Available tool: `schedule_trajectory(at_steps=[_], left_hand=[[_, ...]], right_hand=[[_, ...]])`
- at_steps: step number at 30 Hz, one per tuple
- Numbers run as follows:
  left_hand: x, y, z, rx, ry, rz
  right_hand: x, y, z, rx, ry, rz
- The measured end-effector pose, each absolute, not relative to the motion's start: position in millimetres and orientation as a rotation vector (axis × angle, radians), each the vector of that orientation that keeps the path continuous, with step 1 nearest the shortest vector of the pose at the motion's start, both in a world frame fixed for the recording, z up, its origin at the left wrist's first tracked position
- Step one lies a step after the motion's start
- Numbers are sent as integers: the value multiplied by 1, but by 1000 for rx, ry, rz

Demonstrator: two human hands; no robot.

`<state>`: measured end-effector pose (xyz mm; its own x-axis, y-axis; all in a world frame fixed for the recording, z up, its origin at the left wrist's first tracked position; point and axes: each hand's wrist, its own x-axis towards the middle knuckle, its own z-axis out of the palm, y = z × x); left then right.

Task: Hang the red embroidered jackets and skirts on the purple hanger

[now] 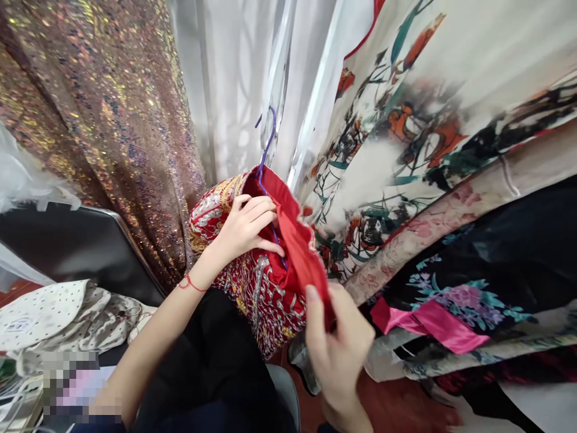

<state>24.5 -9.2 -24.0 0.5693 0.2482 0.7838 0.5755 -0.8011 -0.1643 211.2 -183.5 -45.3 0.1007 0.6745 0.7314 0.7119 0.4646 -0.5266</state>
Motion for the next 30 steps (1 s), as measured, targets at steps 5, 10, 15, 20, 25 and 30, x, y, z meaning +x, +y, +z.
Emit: schedule_trajectory(at_steps=[5,10,15,20,25,30], left_hand=[[29,-5,-32,-2325,-644,-1098],[41,9,-43,-2228,-714,-1140],[42,-4,-46,-2267,-676,-1259],[33,-37,-87,-1857,-792,-1760],[21,-40,-155,-1720,-1323,-1706],[-5,-22,-173,-1669,-1865,-1520]], right_hand=[[185,-174,-66,-1241,-1478,-565],[180,-173,-80,-1260,-1486,-726],[190,-167,-80,-1258,-1498,-765],[214,-142,-94,-1267,-1481,-871],[231,-124,-107,-1202,-1455,-861],[241,-119,-115,-1186,-1445,-863]])
